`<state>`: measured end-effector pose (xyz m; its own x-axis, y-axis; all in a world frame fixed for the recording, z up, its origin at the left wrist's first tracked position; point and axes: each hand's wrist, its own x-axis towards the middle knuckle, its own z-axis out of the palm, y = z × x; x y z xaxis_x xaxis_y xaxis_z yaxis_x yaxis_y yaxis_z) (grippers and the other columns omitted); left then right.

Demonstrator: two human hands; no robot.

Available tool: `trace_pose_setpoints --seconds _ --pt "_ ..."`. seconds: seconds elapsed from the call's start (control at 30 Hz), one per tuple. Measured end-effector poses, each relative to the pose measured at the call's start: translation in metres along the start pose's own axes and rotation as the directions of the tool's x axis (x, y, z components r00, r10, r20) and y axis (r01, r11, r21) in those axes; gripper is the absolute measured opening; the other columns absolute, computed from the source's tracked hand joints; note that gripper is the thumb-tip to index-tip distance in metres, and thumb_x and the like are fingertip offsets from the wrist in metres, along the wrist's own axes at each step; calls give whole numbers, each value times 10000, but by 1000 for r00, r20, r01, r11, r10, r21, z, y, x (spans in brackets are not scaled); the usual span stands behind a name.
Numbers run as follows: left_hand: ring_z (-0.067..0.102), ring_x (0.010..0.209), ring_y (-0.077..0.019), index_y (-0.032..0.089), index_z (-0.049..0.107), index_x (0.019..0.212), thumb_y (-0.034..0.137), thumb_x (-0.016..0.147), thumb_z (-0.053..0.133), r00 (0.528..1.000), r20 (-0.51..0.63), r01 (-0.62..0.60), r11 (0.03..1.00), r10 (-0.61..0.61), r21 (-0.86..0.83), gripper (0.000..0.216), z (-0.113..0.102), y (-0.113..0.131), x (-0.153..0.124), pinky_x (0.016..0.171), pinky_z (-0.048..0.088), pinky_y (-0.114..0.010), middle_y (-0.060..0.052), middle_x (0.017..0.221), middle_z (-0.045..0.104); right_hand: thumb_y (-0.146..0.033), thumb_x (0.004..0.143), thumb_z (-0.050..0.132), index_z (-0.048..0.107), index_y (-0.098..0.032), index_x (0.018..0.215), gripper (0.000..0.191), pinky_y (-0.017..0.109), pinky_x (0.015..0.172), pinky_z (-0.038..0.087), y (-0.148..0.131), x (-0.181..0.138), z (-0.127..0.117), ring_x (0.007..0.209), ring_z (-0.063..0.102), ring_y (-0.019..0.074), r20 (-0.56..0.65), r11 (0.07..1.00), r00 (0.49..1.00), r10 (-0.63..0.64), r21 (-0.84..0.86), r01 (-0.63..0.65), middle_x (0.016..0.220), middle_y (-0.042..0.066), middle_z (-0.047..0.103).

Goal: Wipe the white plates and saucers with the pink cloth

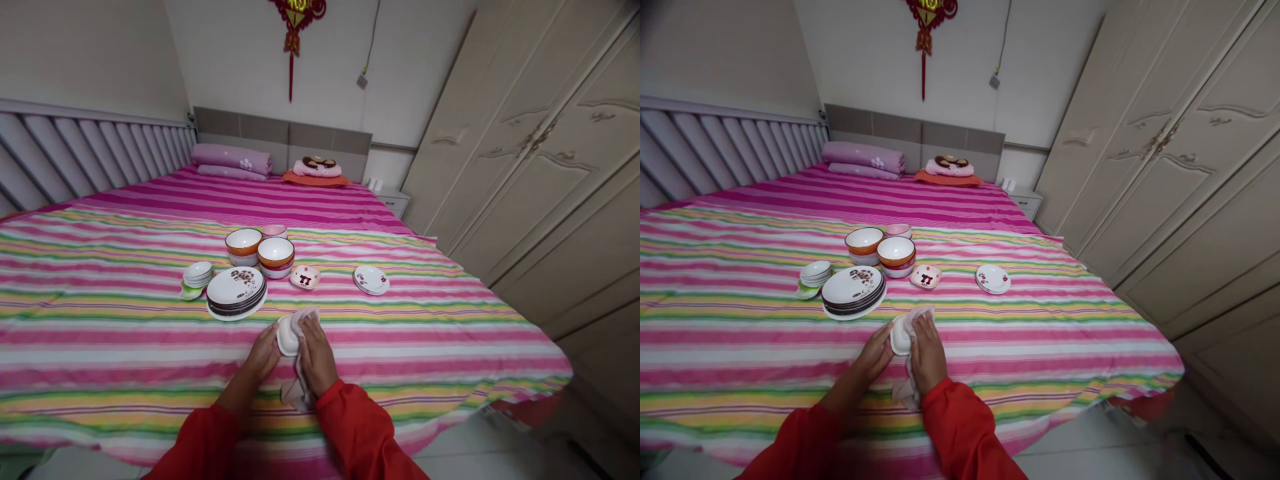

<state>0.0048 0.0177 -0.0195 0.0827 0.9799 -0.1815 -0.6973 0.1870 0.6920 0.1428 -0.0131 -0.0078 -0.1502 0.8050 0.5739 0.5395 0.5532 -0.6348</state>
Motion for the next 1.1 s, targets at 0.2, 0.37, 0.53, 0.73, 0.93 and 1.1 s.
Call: trace_pose_setpoints --seconds 0.2,0.37,0.53,0.73,0.93,1.1 --pt "650 911 -242 139 654 846 252 709 708 1000 8 -9 1000 9 -3 186 -1 -1 1 859 494 -328 -98 862 719 -222 918 394 535 -160 1266 381 463 1056 391 -11 -7 3 1270 436 232 22 994 998 -64 -89 65 1277 123 565" --pt "652 901 -239 112 646 874 268 697 730 1000 26 2 999 -1 -32 250 -1 -2 2 859 494 -359 -109 862 712 -200 905 374 565 -104 1228 388 478 1032 409 -13 10 9 1212 482 259 17 986 1000 -19 -165 22 1235 164 585" --pt "657 726 -174 112 657 837 268 647 777 1000 22 -9 999 10 -48 274 -2 -1 1 738 521 -283 -72 775 711 -196 902 384 573 -155 1219 371 460 1019 419 -16 9 4 1187 498 233 29 993 998 -57 -99 59 1211 130 601" --pt "661 763 -201 111 676 821 286 663 764 998 55 -9 1000 11 -24 251 0 0 -1 751 517 -298 -78 768 715 -228 919 417 592 -231 1166 303 408 1024 418 -12 -8 -17 1170 515 185 103 993 988 -114 29 112 1180 69 623" --pt "661 888 -252 116 665 871 323 689 742 999 45 -17 1000 16 13 287 1 -1 -1 823 502 -352 -98 813 722 -206 917 409 579 -215 1179 313 421 1016 429 -4 -16 -27 1193 510 207 28 994 995 -99 -38 100 1191 88 617" --pt "659 905 -255 124 654 892 316 695 734 1000 22 -11 1000 11 15 287 2 -1 -1 841 499 -358 -105 846 723 -207 921 377 556 -179 1221 350 433 1014 434 -2 -4 -18 1191 511 217 -31 993 998 -58 -102 54 1189 110 619"
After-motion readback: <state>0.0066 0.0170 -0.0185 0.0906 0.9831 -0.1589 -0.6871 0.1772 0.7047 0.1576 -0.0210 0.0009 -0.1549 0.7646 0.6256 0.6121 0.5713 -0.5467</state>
